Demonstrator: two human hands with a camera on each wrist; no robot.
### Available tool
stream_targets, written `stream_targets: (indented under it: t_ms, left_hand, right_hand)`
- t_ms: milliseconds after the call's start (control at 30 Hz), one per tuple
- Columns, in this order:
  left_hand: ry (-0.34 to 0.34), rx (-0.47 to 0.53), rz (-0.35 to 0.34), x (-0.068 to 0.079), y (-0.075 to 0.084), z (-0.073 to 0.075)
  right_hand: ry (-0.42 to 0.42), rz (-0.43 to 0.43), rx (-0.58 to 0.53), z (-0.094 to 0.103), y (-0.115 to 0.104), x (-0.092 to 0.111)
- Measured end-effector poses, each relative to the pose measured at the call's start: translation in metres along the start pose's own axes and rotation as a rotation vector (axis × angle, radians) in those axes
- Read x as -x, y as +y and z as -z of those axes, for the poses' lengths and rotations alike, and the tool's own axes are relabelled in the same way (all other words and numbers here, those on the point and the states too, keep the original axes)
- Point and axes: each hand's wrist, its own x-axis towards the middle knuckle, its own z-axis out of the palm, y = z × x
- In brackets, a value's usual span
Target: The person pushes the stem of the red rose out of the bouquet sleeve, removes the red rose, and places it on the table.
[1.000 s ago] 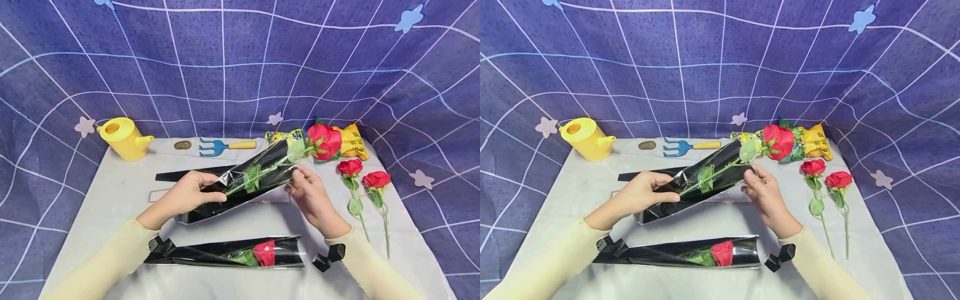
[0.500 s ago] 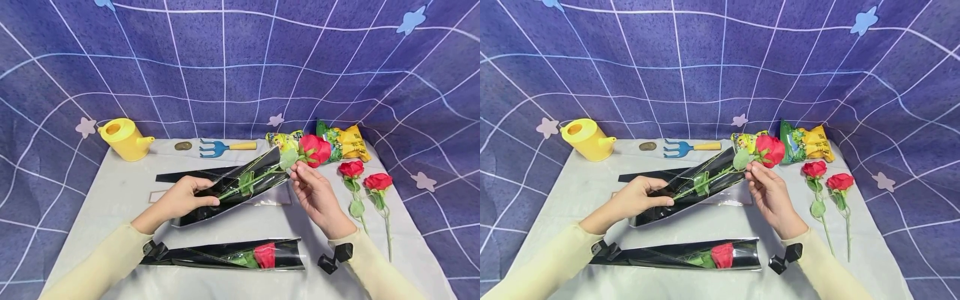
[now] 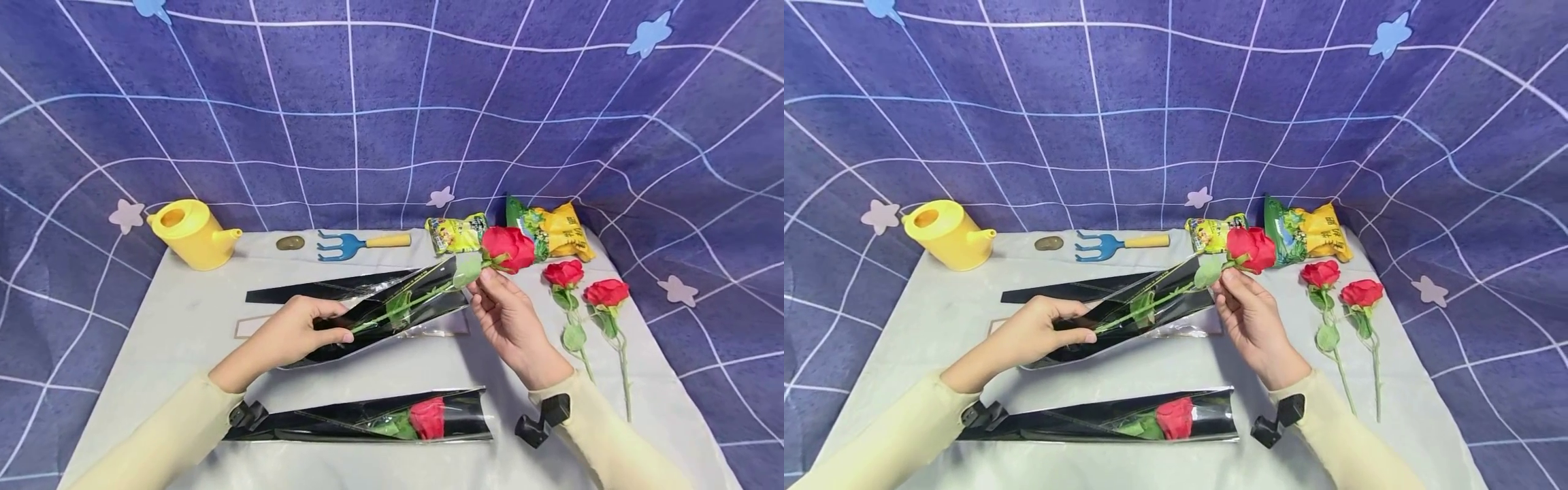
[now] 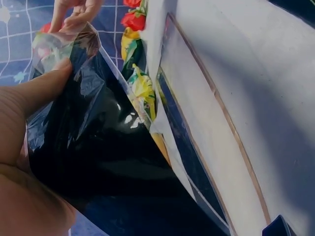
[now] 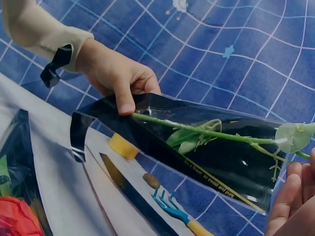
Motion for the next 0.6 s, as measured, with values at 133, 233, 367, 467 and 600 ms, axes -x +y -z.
stream_targets:
  t_ms: [133,233,367,467,600]
  left_hand:
    - [-0.004,-0.043,-0.039,-0.0003,0.0026,0.0000]
    - [-0.009,-0.064,-0.074,-0.0020,0.0052,-0.0003]
    - [-0.014,-0.083,-0.102,-0.0038,0.0090,-0.0007]
    - [-0.004,-0.093,-0.113,-0.0026,0.0104,-0.0005]
    - [-0.014,-0.098,-0.127,-0.0008,0.0097,-0.0007]
  right_hand:
    - [0.022,0.005,-0.015,-0.0001,0.0001,-0.0005]
    - [0.026,0.005,-0.055,0.0004,0.0000,0.0000]
    - [0.035,0.009,-0.085,0.0006,-0.0004,-0.0007]
    - [0.033,0.006,-0.071,-0.0006,0.0002,-0.0021]
    - [0.038,-0.010,-0.067,-0.0018,0.0010,-0.0031]
